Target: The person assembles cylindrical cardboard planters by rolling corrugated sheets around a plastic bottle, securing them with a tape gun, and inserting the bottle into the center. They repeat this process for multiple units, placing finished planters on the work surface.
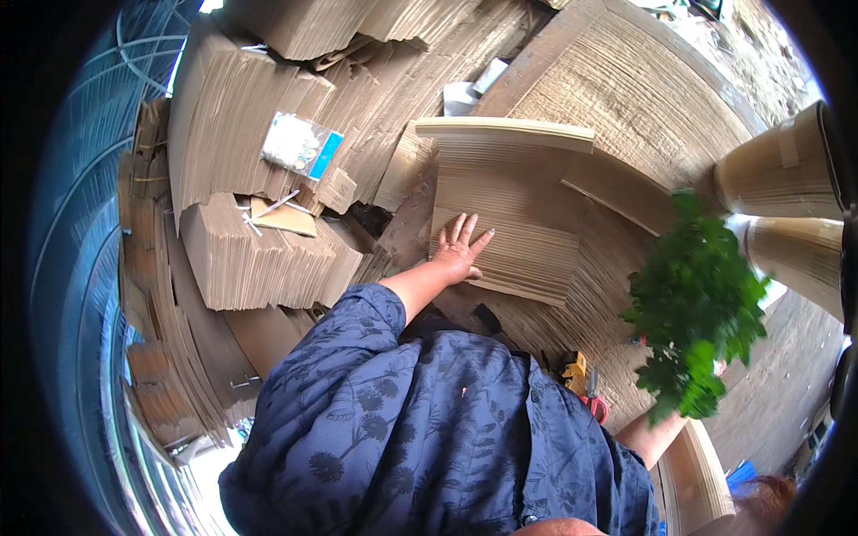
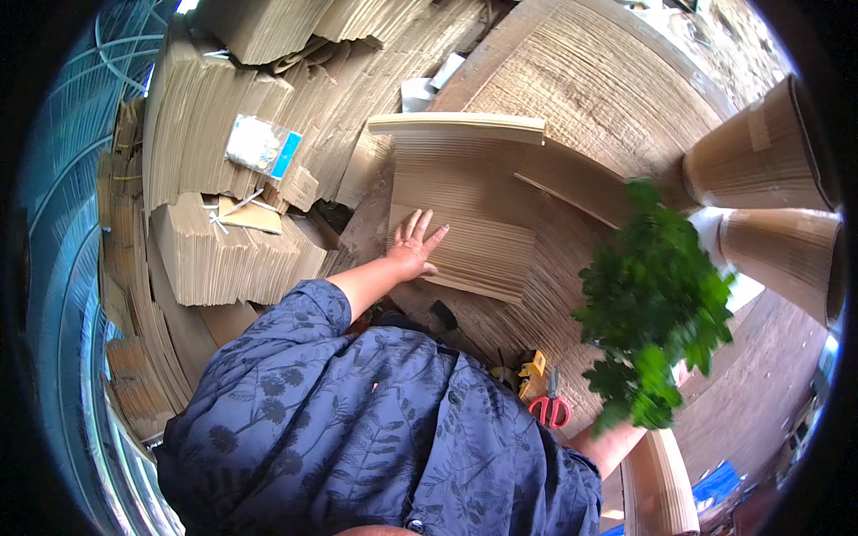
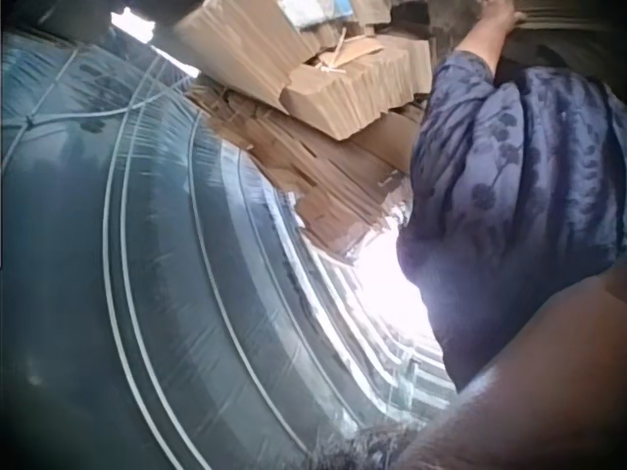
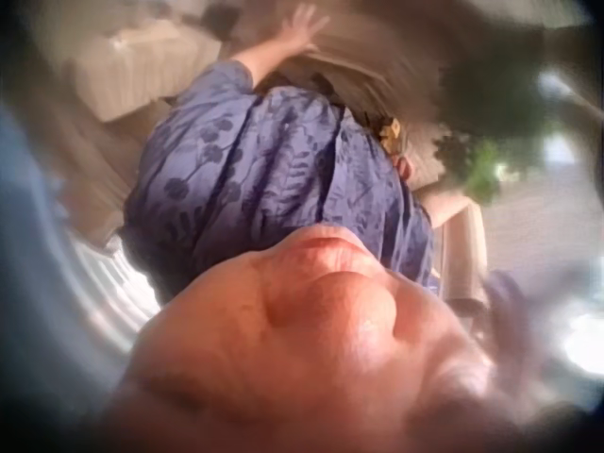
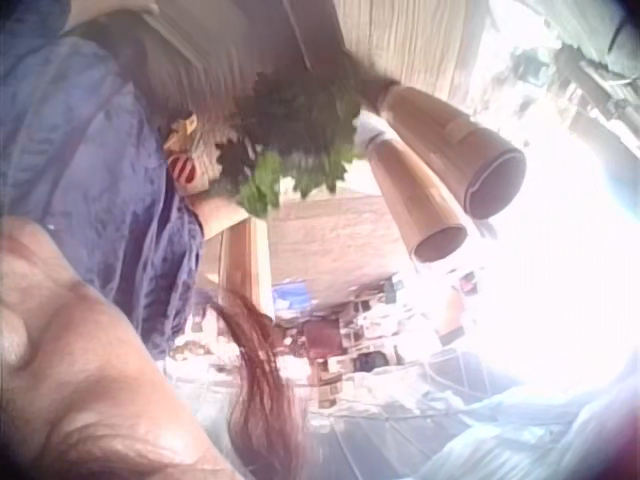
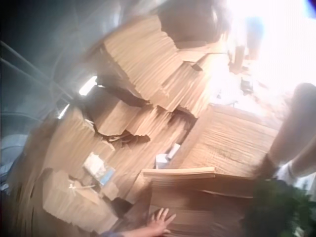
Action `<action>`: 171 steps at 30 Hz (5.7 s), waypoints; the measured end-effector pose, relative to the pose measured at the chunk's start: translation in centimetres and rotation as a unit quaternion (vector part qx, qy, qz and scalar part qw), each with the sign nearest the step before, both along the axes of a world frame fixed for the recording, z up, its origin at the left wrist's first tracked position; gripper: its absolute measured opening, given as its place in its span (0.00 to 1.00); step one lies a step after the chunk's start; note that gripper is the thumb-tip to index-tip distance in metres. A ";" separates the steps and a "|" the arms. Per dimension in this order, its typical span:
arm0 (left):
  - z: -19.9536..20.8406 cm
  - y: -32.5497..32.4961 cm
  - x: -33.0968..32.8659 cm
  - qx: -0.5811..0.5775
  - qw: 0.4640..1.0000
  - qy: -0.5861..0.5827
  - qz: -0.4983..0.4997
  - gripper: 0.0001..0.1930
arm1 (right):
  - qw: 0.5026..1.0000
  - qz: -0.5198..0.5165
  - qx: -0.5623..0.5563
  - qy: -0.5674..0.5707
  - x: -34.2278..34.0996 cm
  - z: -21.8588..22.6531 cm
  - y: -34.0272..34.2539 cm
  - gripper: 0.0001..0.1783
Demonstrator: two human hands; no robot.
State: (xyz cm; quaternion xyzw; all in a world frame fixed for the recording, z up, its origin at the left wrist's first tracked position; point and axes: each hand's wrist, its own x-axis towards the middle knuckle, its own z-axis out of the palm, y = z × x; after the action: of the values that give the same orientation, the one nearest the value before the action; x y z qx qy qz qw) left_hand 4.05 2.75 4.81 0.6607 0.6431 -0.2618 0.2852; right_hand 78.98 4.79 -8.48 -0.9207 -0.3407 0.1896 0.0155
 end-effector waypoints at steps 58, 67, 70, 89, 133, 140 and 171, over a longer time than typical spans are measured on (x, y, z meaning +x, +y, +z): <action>-12.5 -3.4 -4.4 0.207 0.973 -0.104 0.024 0.35 | 0.893 0.442 -0.077 0.043 -45.3 20.4 7.4 0.53; -5.8 -3.2 -4.7 0.259 0.944 -0.201 0.029 0.38 | 0.858 0.499 -0.119 0.028 -45.6 20.7 8.3 0.55; -7.0 -4.0 -5.1 0.316 0.928 -0.195 -0.027 0.39 | 0.858 0.500 -0.111 0.037 -45.8 20.5 8.2 0.54; -7.0 -3.8 -6.1 0.287 0.944 -0.158 -0.032 0.34 | 0.865 0.487 -0.121 0.021 -46.3 20.8 8.1 0.51; -5.9 -4.1 17.5 -0.161 0.034 -0.699 0.696 0.13 | 0.871 0.430 -0.233 -0.054 -51.1 22.7 9.5 0.48; -7.3 -3.8 18.5 -0.154 0.053 -0.701 0.695 0.11 | 0.858 0.441 -0.261 -0.033 -51.2 21.7 11.2 0.48; 1.3 -8.4 12.9 -0.138 0.063 -0.635 0.758 0.25 | 0.802 0.591 -0.020 -0.080 -50.9 22.7 -5.2 0.61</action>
State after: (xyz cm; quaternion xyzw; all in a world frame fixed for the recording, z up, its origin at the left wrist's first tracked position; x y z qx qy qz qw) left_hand 16.92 -5.61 6.09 -0.3191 0.3239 0.5304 0.7155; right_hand 28.03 -0.46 14.19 -0.5529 -0.8150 0.0948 -0.1455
